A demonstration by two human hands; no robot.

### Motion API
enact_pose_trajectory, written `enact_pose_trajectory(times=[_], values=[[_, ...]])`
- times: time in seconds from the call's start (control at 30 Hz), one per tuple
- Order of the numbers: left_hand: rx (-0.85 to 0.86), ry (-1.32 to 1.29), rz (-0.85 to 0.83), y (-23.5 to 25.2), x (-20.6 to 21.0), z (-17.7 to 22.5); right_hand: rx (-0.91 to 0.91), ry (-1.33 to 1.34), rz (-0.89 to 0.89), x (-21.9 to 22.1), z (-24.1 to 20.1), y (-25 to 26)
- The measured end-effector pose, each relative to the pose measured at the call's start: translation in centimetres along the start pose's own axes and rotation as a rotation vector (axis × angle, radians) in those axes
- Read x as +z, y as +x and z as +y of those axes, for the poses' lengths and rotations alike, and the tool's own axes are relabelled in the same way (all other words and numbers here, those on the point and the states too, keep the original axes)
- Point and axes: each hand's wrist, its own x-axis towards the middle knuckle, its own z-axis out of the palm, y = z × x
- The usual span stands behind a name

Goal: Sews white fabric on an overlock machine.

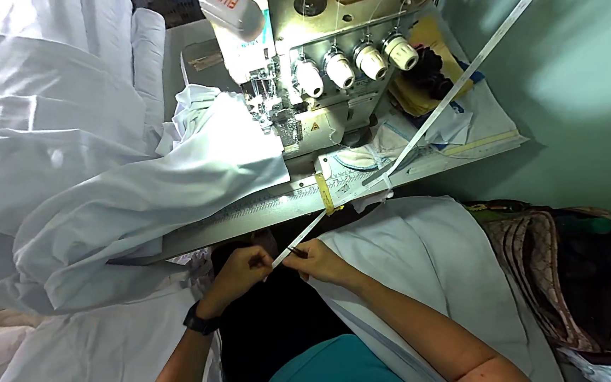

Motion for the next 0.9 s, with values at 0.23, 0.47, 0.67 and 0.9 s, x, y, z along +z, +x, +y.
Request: enact_pose_trajectory(times=[0.23,0.47,0.67,0.9], values=[[-0.105,-0.214,0.077,-3.9,-2.9,-3.5,0.074,-0.18,-0.132,0.3,-0.1,0.4],[0.162,-0.228,0.027,-0.4,-2.6,1.4,0.048,0.403,-0.099,1.2,-0.7,-1.0],[0.211,-0.19,-0.076,1.3,-2.5,2.4,0.059,0.566,-0.01,1.3,-1.3,-1.4],[0.201,-0.225,-0.15,1.6,-2.3,2.7,0.085,0.661,0.015,2.0,-2.1,-1.2]])
